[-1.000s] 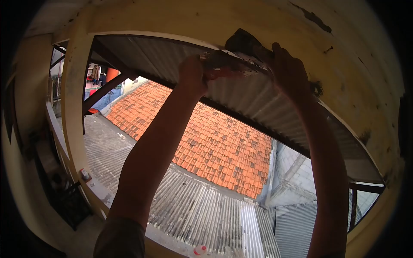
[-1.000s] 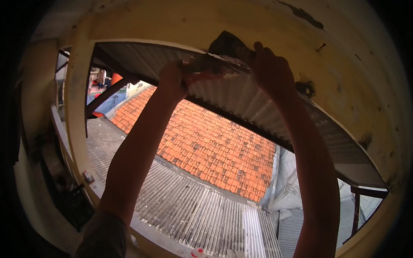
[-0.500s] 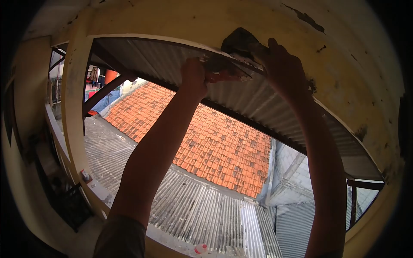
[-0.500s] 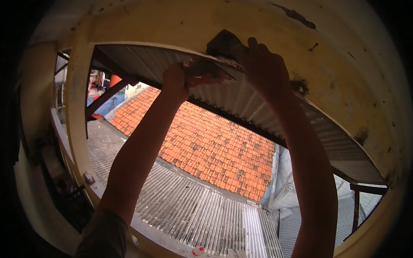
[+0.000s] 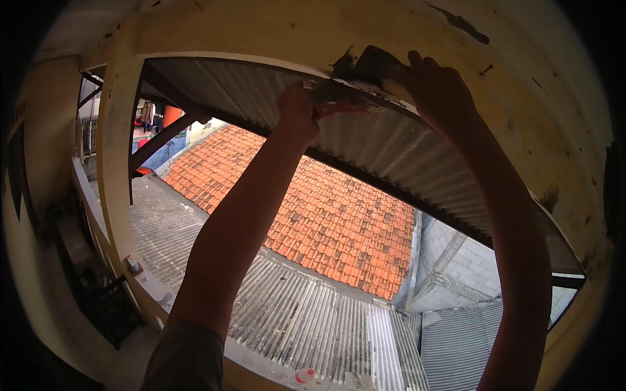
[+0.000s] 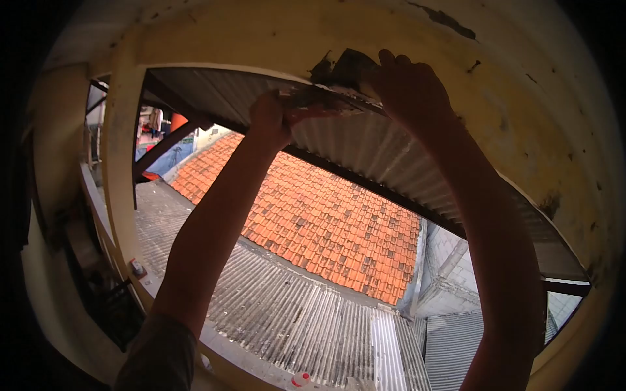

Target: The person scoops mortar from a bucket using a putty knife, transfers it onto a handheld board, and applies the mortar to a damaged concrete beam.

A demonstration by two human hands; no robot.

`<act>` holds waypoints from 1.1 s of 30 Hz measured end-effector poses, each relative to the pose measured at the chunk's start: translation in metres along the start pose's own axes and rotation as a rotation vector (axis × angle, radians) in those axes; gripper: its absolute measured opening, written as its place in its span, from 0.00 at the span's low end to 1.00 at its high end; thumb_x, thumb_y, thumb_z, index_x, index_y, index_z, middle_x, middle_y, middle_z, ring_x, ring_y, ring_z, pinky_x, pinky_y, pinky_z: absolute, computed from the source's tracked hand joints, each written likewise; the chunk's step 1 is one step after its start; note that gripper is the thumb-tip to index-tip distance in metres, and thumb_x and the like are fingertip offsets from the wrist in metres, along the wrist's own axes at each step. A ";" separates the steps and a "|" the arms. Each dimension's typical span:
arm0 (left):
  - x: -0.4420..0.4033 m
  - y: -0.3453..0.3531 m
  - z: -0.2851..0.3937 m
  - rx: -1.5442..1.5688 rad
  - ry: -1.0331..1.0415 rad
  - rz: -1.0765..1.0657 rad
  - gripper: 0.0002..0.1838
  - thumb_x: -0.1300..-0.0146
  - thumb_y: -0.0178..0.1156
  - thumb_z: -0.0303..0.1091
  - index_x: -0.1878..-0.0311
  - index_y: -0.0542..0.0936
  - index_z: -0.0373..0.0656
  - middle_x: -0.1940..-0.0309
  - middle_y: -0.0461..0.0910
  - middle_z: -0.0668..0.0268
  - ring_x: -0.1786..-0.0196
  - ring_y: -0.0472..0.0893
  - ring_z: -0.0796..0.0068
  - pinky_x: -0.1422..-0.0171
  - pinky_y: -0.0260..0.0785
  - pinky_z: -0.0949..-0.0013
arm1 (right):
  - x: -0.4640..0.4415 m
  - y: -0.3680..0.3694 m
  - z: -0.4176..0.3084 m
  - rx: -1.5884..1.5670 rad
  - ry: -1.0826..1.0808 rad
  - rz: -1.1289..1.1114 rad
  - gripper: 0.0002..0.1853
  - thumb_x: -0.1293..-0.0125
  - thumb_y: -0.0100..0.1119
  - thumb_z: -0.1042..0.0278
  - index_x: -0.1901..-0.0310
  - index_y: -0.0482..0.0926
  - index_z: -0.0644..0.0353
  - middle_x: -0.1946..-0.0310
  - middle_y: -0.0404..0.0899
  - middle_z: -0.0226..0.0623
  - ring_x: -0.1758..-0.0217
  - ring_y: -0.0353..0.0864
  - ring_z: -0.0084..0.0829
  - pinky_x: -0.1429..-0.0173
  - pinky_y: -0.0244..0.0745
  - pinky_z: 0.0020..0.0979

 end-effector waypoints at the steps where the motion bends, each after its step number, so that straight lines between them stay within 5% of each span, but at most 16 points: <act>1: 0.003 0.003 0.002 0.017 -0.018 0.006 0.15 0.27 0.48 0.35 0.47 0.76 0.35 0.56 0.83 0.51 0.74 0.85 0.54 0.69 0.78 0.55 | 0.001 -0.005 0.004 -0.006 0.006 -0.065 0.12 0.37 0.65 0.68 0.52 0.86 0.48 0.55 0.79 0.35 0.55 0.87 0.31 0.57 0.83 0.35; 5: 0.006 -0.002 0.003 -0.054 0.014 0.019 0.15 0.27 0.47 0.35 0.47 0.76 0.36 0.56 0.83 0.52 0.77 0.84 0.54 0.69 0.78 0.55 | -0.003 -0.033 0.009 0.036 0.042 -0.109 0.11 0.37 0.65 0.69 0.53 0.86 0.49 0.55 0.79 0.36 0.55 0.87 0.31 0.55 0.84 0.36; 8: 0.011 -0.002 -0.004 -0.021 0.010 -0.021 0.15 0.26 0.47 0.36 0.47 0.76 0.36 0.57 0.83 0.53 0.77 0.84 0.54 0.70 0.78 0.56 | -0.008 -0.037 -0.007 -0.019 0.058 0.100 0.10 0.37 0.65 0.69 0.54 0.86 0.49 0.55 0.80 0.35 0.55 0.87 0.30 0.58 0.84 0.35; 19: 0.026 0.002 0.001 -0.063 0.068 0.047 0.14 0.28 0.47 0.34 0.51 0.78 0.36 0.62 0.83 0.53 0.77 0.82 0.58 0.78 0.72 0.60 | -0.015 -0.008 -0.048 0.059 -0.001 0.130 0.19 0.36 0.64 0.62 0.43 0.80 0.46 0.56 0.76 0.31 0.58 0.82 0.26 0.68 0.77 0.28; 23: 0.041 0.010 0.006 -0.116 0.072 0.044 0.13 0.26 0.48 0.33 0.52 0.78 0.34 0.67 0.80 0.57 0.80 0.75 0.63 0.71 0.74 0.60 | -0.007 0.009 -0.057 0.110 0.022 0.100 0.21 0.37 0.64 0.62 0.41 0.79 0.45 0.56 0.75 0.29 0.55 0.80 0.25 0.66 0.76 0.28; 28: 0.009 -0.017 -0.013 -0.097 0.048 -0.112 0.14 0.26 0.48 0.32 0.49 0.77 0.33 0.57 0.82 0.53 0.71 0.84 0.61 0.73 0.76 0.63 | 0.000 0.019 -0.064 0.092 0.060 0.132 0.19 0.36 0.63 0.63 0.42 0.80 0.44 0.56 0.74 0.29 0.54 0.79 0.26 0.63 0.77 0.29; 33: 0.000 -0.017 -0.023 -0.023 0.046 -0.027 0.11 0.26 0.47 0.35 0.52 0.77 0.41 0.56 0.81 0.58 0.68 0.85 0.59 0.71 0.75 0.59 | 0.006 0.019 -0.045 0.105 0.054 0.079 0.16 0.36 0.63 0.64 0.46 0.83 0.42 0.55 0.74 0.30 0.53 0.80 0.27 0.64 0.77 0.30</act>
Point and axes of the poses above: each hand's wrist, its own x-axis away from the middle knuckle, its own y-axis out of the palm, z = x × y, the point moved 2 cm from there along -x, towards the middle knuckle
